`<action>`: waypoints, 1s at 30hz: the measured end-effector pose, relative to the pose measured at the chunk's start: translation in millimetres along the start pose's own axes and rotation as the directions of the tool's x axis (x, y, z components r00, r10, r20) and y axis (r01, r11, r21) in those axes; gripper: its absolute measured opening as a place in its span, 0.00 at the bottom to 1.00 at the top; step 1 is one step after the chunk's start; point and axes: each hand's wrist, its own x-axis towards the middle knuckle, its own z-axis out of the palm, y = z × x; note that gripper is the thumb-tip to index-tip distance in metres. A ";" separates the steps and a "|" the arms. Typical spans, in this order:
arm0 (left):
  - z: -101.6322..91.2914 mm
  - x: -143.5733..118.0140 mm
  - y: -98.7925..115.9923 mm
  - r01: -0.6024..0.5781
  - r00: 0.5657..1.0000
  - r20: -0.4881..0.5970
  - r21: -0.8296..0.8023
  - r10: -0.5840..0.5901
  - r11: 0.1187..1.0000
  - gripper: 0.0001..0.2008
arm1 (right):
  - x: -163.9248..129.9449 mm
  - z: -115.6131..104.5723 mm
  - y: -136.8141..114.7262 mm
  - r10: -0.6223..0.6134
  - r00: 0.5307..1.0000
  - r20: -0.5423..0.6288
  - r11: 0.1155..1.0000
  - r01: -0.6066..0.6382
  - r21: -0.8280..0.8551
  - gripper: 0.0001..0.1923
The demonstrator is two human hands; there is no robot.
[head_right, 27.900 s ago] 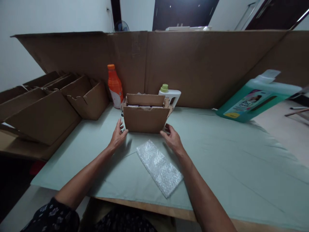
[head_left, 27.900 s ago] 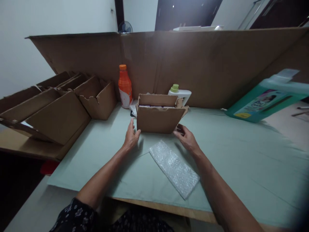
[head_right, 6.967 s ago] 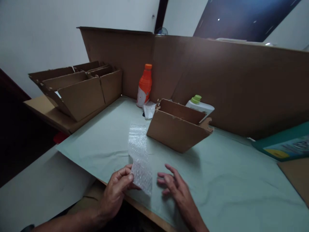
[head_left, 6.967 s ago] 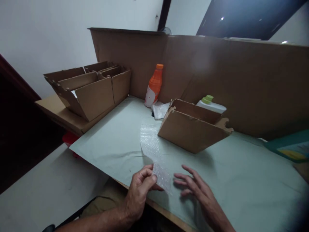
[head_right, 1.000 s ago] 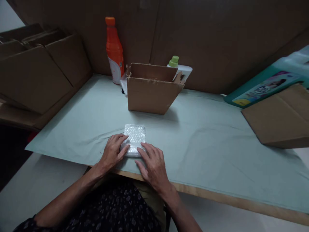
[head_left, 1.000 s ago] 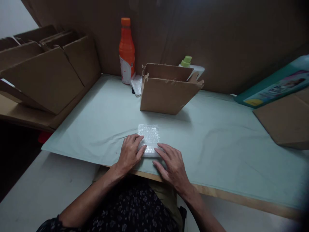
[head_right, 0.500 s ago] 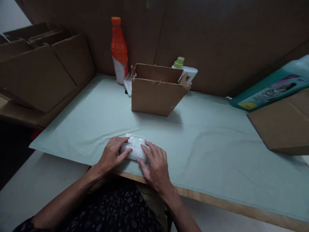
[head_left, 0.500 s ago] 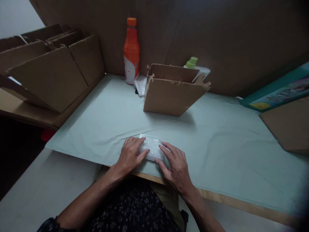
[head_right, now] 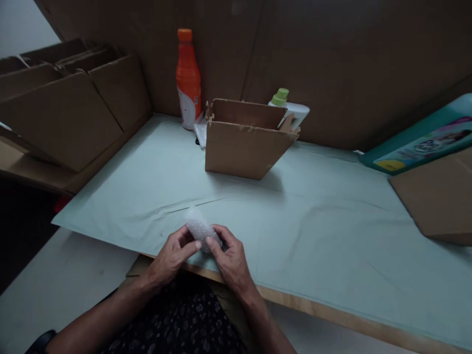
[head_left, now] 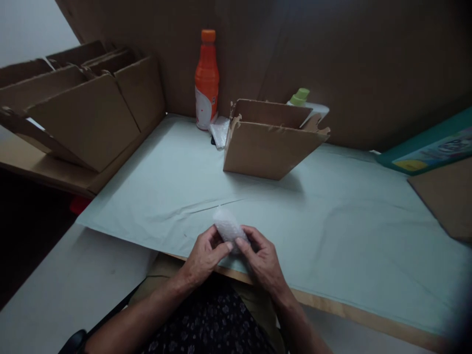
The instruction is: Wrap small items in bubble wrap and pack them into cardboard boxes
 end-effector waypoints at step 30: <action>3.6 214.1 145.8 -0.514 0.711 0.261 0.827 0.653 0.229 0.06 | -0.7 -117.6 -4.5 0.162 0.975 -0.152 0.984 -0.171 -0.049 0.16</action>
